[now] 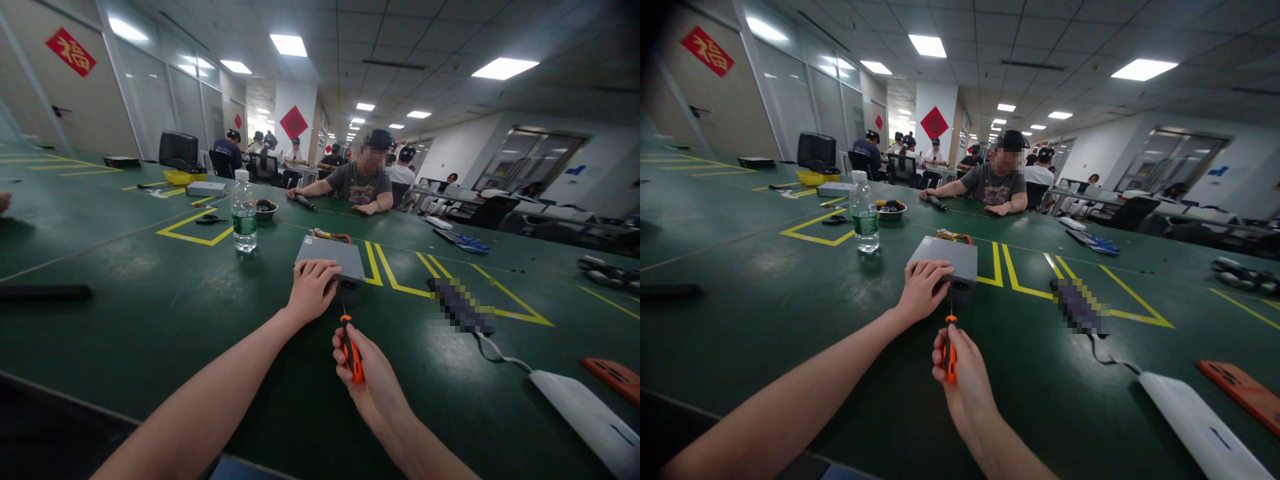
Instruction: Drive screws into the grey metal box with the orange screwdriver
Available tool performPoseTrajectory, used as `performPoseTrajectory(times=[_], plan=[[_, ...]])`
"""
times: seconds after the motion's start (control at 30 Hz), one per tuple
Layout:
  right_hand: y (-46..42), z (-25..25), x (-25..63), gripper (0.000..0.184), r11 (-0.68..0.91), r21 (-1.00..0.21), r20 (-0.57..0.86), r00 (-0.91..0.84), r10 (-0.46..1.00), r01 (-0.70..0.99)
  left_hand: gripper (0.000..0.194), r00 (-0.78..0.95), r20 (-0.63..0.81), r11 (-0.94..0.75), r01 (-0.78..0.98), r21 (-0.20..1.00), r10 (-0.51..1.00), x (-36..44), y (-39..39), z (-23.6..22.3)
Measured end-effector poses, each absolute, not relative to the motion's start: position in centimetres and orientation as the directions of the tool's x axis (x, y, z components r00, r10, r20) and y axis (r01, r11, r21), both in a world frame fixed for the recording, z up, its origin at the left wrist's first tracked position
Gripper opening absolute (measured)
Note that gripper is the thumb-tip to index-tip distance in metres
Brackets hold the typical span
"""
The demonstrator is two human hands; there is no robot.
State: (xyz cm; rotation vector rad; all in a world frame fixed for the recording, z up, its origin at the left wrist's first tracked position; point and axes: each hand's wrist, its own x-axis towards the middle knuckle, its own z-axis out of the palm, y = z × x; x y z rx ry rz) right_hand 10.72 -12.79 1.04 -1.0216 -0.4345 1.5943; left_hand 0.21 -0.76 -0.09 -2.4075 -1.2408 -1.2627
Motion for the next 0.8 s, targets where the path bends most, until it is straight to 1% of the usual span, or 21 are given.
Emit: performPoseTrajectory(times=[0.1, 0.23, 0.33, 0.4, 0.47, 0.57, 0.63, 0.73, 0.8], plan=[[-12.79, 1.06, 10.65, 0.019, -0.346, -0.717, -0.411, -0.034, 0.911, -0.605, 0.025, 0.301, 0.741, -0.648, 0.726, 0.23, 0.6, 0.24, -0.75, -0.08], [-12.66, 1.1, 10.57, 0.012, -0.297, -0.752, -0.392, 0.038, 0.919, -0.588, 0.024, 0.293, 0.745, -0.642, 0.732, 0.229, 0.599, 0.33, -0.73, -0.12], [-12.65, 1.06, 10.61, 0.017, -0.265, -0.773, -0.365, 0.063, 0.929, -0.576, 0.024, 0.292, 0.748, -0.637, 0.739, 0.22, 0.596, 0.35, -0.7, -0.18], [-12.72, 1.0, 10.64, 0.015, -0.255, -0.765, -0.363, 0.068, 0.929, -0.592, 0.025, 0.293, 0.748, -0.637, 0.74, 0.217, 0.596, 0.33, -0.69, -0.19], [-12.79, 0.97, 10.61, 0.013, -0.286, -0.749, -0.383, 0.038, 0.923, -0.598, 0.025, 0.294, 0.747, -0.639, 0.737, 0.22, 0.596, 0.31, -0.69, -0.18], [-12.85, 0.99, 10.46, 0.019, -0.364, -0.72, -0.426, -0.036, 0.904, -0.591, 0.024, 0.291, 0.745, -0.639, 0.735, 0.226, 0.6, 0.3, -0.68, -0.18], [-12.84, 1.02, 10.36, 0.021, -0.373, -0.706, -0.439, -0.041, 0.898, -0.602, 0.024, 0.291, 0.744, -0.638, 0.736, 0.227, 0.601, 0.32, -0.67, -0.17], [-12.8, 1.0, 10.37, 0.009, -0.328, -0.724, -0.414, 0.002, 0.91, -0.607, 0.024, 0.295, 0.744, -0.642, 0.732, 0.227, 0.6, 0.33, -0.65, -0.15], [-12.77, 0.91, 10.49, 0.009, -0.295, -0.745, -0.387, 0.026, 0.922, -0.599, 0.024, 0.293, 0.747, -0.645, 0.729, 0.229, 0.596, 0.33, -0.65, -0.12]])
